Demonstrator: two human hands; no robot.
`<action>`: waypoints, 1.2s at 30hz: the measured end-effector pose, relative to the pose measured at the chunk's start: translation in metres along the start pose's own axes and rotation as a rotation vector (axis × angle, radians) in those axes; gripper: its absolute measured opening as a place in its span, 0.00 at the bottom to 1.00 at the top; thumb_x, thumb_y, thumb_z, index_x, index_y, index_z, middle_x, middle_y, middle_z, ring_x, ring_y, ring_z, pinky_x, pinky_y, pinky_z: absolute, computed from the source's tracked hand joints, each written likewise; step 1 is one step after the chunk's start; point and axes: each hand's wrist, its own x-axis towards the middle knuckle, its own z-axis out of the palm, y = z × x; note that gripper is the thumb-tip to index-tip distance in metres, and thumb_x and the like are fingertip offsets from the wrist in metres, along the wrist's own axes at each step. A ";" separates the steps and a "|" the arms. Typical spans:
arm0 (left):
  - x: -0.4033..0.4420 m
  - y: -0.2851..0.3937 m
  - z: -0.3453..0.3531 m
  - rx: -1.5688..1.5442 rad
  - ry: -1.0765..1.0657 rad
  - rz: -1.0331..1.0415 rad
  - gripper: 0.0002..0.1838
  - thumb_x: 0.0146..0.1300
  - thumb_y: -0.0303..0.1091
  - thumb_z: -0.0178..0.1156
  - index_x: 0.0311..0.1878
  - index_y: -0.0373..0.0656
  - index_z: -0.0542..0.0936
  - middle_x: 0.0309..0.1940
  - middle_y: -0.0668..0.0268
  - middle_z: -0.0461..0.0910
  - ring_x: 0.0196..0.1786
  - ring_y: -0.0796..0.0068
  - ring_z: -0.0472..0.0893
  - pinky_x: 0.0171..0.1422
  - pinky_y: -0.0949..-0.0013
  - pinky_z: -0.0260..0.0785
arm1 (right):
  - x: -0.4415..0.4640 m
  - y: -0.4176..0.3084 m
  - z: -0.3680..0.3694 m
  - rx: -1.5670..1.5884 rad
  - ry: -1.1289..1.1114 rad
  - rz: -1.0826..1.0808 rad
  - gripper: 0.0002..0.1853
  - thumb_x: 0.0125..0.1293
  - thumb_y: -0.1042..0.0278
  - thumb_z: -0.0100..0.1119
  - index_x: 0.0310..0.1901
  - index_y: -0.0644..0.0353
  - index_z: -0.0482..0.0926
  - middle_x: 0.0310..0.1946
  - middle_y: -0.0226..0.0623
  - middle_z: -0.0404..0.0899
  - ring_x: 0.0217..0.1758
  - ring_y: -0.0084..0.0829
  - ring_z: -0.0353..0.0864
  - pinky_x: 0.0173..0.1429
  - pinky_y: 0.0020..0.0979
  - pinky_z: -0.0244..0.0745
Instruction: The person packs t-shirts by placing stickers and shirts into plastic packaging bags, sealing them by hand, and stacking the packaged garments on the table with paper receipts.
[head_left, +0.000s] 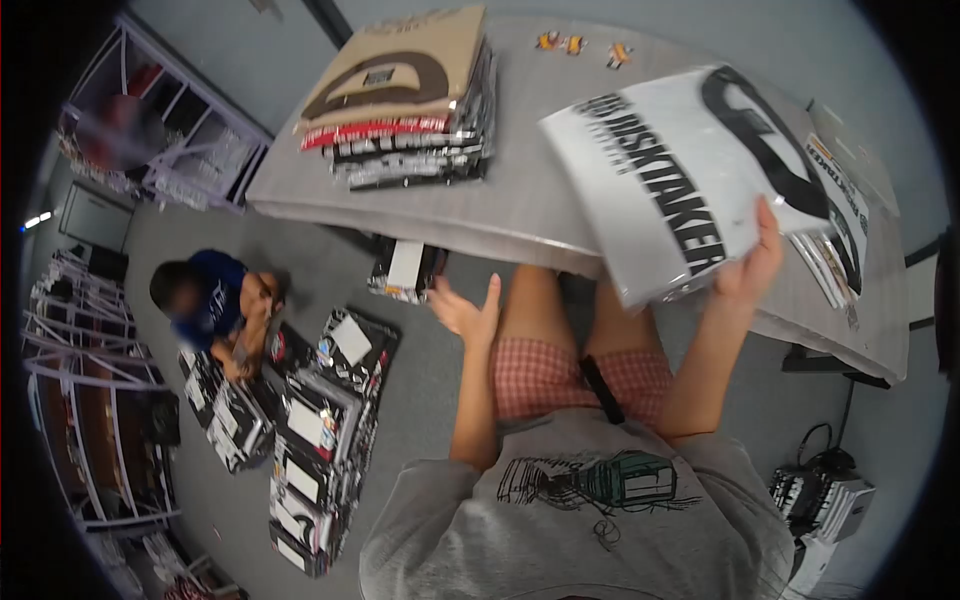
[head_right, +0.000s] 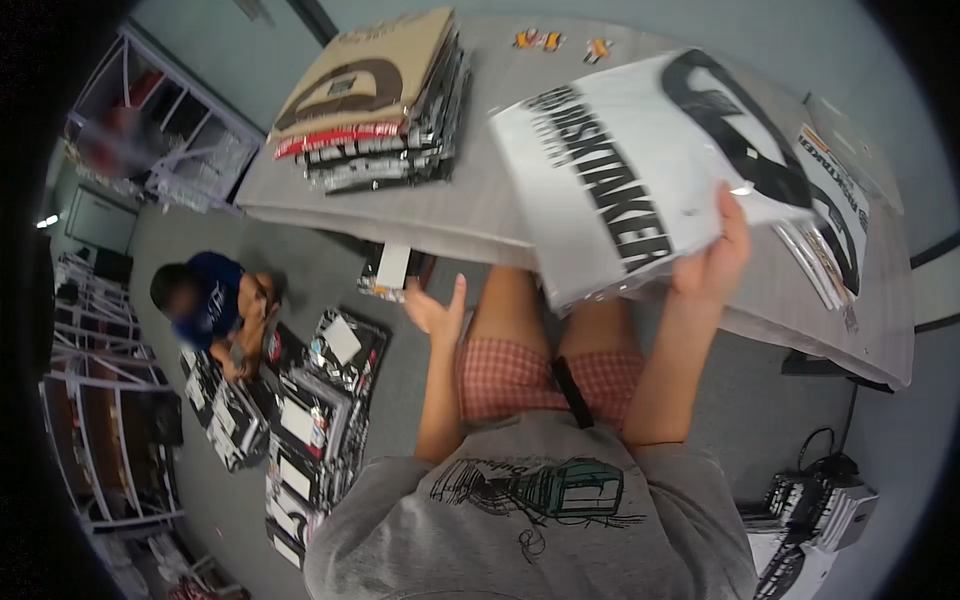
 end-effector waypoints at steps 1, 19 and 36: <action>-0.012 -0.032 0.012 -0.142 -0.320 -0.116 0.47 0.50 0.63 0.56 0.59 0.27 0.59 0.60 0.43 0.58 0.62 0.53 0.60 0.64 0.58 0.52 | -0.008 -0.009 -0.003 -0.005 -0.025 0.005 0.19 0.62 0.66 0.45 0.51 0.71 0.67 0.49 0.48 0.72 0.52 0.41 0.73 0.59 0.39 0.65; -0.061 -0.229 0.098 -0.115 -0.689 -0.795 0.26 0.49 0.49 0.58 0.43 0.35 0.78 0.40 0.51 0.78 0.46 0.58 0.77 0.49 0.65 0.68 | -0.030 -0.029 -0.031 -1.371 0.264 -0.706 0.26 0.64 0.59 0.40 0.58 0.70 0.60 0.54 0.52 0.65 0.51 0.42 0.72 0.54 0.40 0.70; -0.038 -0.164 0.229 0.289 -1.138 -0.090 0.29 0.49 0.35 0.57 0.58 0.48 0.66 0.64 0.63 0.55 0.64 0.58 0.59 0.64 0.56 0.53 | -0.012 -0.165 0.015 -0.889 0.354 -0.059 0.30 0.62 0.57 0.46 0.62 0.64 0.55 0.58 0.51 0.61 0.57 0.40 0.67 0.60 0.39 0.64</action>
